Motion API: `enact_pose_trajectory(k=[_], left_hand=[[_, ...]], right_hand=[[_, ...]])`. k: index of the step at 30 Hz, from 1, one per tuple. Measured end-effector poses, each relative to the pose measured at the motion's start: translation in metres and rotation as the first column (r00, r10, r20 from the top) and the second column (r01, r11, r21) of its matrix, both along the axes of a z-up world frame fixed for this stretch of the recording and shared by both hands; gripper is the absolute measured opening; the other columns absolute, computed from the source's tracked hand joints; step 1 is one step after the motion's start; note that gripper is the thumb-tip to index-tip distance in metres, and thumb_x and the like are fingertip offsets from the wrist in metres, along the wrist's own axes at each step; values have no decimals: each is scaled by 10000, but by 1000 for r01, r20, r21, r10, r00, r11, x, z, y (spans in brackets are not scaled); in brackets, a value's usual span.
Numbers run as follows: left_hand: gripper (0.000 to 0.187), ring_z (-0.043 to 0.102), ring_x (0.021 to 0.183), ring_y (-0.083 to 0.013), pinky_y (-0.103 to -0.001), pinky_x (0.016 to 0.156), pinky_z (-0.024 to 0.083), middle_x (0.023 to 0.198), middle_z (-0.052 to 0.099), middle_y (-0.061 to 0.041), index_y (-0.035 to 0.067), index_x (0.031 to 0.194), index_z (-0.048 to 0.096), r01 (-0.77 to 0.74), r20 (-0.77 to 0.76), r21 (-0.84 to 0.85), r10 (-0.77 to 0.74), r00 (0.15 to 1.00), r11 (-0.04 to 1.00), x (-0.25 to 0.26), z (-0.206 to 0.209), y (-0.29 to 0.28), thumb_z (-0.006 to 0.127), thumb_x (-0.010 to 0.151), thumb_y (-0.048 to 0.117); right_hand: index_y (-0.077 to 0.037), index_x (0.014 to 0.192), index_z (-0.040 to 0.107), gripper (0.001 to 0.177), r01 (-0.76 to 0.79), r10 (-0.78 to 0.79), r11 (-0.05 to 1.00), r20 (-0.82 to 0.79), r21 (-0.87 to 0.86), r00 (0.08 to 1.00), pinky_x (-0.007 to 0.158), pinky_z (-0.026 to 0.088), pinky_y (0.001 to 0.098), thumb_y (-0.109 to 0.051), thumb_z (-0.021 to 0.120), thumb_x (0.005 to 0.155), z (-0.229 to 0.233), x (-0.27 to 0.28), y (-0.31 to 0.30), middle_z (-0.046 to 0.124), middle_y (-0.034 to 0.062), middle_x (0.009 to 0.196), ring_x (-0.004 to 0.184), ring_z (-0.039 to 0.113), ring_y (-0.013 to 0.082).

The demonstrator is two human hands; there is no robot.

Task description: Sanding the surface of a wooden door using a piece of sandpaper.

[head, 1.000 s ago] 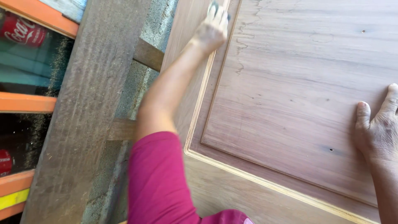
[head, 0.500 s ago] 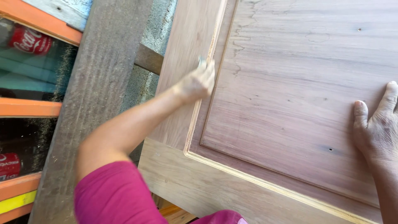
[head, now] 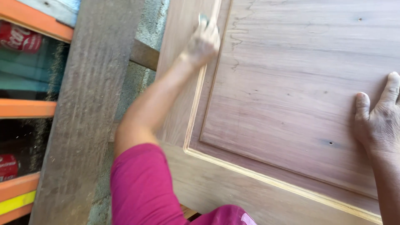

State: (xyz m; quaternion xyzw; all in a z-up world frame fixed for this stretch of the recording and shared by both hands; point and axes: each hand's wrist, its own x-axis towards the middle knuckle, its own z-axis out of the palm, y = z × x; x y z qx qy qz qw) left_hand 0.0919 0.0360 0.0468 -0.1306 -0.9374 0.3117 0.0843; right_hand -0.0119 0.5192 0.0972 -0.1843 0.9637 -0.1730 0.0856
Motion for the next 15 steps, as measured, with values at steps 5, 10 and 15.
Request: enact_pose_trajectory(k=[5,10,15], left_hand=[[178,646,1219,-373,-521,1087,496,1183,738,-222,-26,980,759,55,16,170,-58,998,984,155,60,96,732,811,23],[197,620,1262,-362,-503,1124,494,1252,708,-202,-32,1080,748,21,126,290,-60,990,957,258,78,139,754,896,38],[250,592,1317,-332,-488,1174,449,1334,678,-159,-2,1143,739,71,63,212,-86,994,975,218,67,116,736,895,24]], right_hand=[[88,1613,178,630,-162,142,976,-138,-147,980,968,536,518,-240,499,1181,-81,-22,31,518,422,1341,1147,640,451],[150,1588,235,604,-77,116,947,107,-312,987,896,575,476,-327,373,1245,-165,-47,56,624,372,1178,1009,697,382],[65,1429,440,456,-164,211,923,102,-347,972,848,605,411,-338,267,1303,-201,-64,70,680,275,1092,894,712,282]])
